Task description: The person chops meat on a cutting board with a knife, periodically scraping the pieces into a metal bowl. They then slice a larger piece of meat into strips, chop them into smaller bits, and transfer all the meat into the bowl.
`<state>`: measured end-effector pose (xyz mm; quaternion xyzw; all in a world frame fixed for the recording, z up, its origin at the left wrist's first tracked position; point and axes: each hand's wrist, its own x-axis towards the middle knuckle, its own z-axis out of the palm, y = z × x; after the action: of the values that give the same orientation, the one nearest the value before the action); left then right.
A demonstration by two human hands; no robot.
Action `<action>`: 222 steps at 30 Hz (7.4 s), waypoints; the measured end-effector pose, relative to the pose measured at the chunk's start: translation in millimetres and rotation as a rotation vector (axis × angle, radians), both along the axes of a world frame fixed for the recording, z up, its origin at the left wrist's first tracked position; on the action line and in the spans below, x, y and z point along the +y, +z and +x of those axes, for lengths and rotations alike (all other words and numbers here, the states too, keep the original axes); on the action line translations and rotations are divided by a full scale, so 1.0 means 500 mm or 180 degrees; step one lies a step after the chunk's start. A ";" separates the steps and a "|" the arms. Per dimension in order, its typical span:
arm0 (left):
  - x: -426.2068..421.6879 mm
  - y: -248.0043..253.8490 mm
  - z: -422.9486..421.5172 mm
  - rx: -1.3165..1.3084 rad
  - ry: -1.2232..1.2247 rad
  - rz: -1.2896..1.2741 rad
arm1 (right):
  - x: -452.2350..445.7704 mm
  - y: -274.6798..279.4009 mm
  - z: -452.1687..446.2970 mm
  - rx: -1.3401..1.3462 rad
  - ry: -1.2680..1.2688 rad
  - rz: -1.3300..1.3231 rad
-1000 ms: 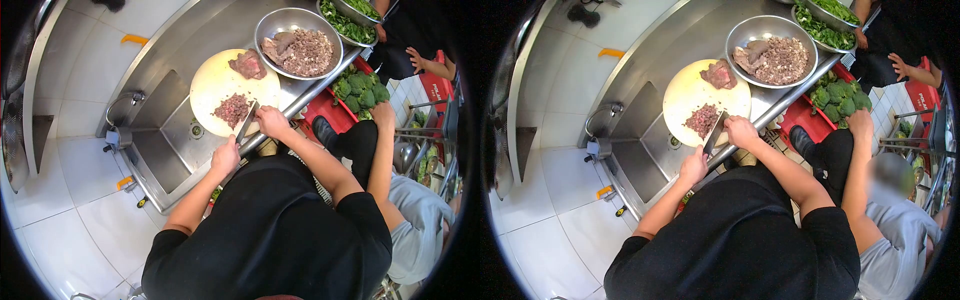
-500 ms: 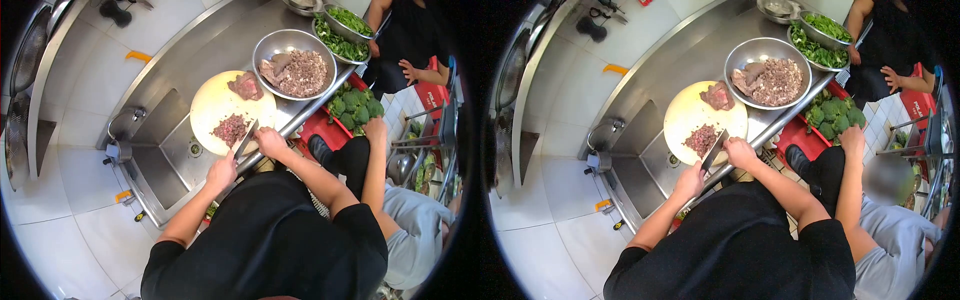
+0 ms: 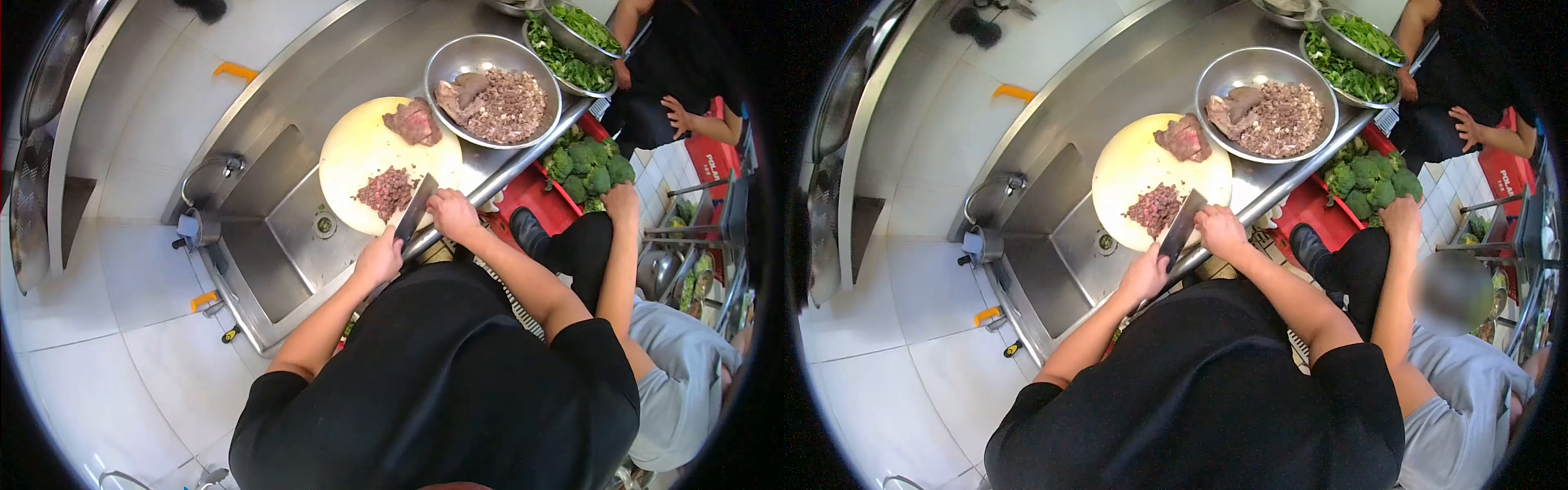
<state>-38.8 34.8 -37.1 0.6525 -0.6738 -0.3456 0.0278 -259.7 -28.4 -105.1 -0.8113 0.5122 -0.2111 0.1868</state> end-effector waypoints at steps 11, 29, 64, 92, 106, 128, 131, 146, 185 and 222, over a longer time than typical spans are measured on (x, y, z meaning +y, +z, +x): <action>-0.063 0.008 0.299 0.1794 0.1626 0.0702 | -0.006 -0.010 0.041 -0.0034 -0.0427 -0.0044; -0.039 -0.109 0.148 0.2442 0.2139 0.1124 | -0.094 -0.031 0.255 -0.0844 -0.0562 0.0413; -0.344 0.077 -0.223 0.2589 0.0488 0.0481 | -0.342 0.106 -0.056 -0.3972 -0.1984 -0.0496; -0.518 0.055 -0.362 0.2511 0.0907 0.1486 | -0.571 0.010 -0.333 -0.0010 -0.2745 -0.1114; -0.134 -0.009 0.149 0.2757 0.2822 0.0810 | -0.420 0.127 -0.036 -0.0900 -0.0226 -0.0329; -0.142 -0.093 0.157 0.1262 0.1509 0.0435 | -0.506 0.170 0.060 -0.0568 -0.0762 0.1373; -0.172 -0.033 0.219 0.0922 0.1575 0.0367 | -0.492 0.223 0.055 -0.2058 -0.0696 0.2227; -0.179 -0.027 0.224 0.0567 0.1477 0.0194 | -0.343 0.265 0.142 -0.2535 0.0397 0.2865; -0.089 0.034 0.207 -0.0611 0.0991 0.0164 | -0.312 0.053 0.202 0.0089 0.1046 0.1786; -0.061 0.099 0.196 -0.0428 0.1069 0.0293 | -0.091 0.018 0.204 -0.0354 0.0237 -0.0412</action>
<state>59.4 4.2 12.1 0.7781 -0.5392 -0.3222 0.0102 -157.6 -74.0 -96.0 -0.8272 0.4558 -0.2814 0.1699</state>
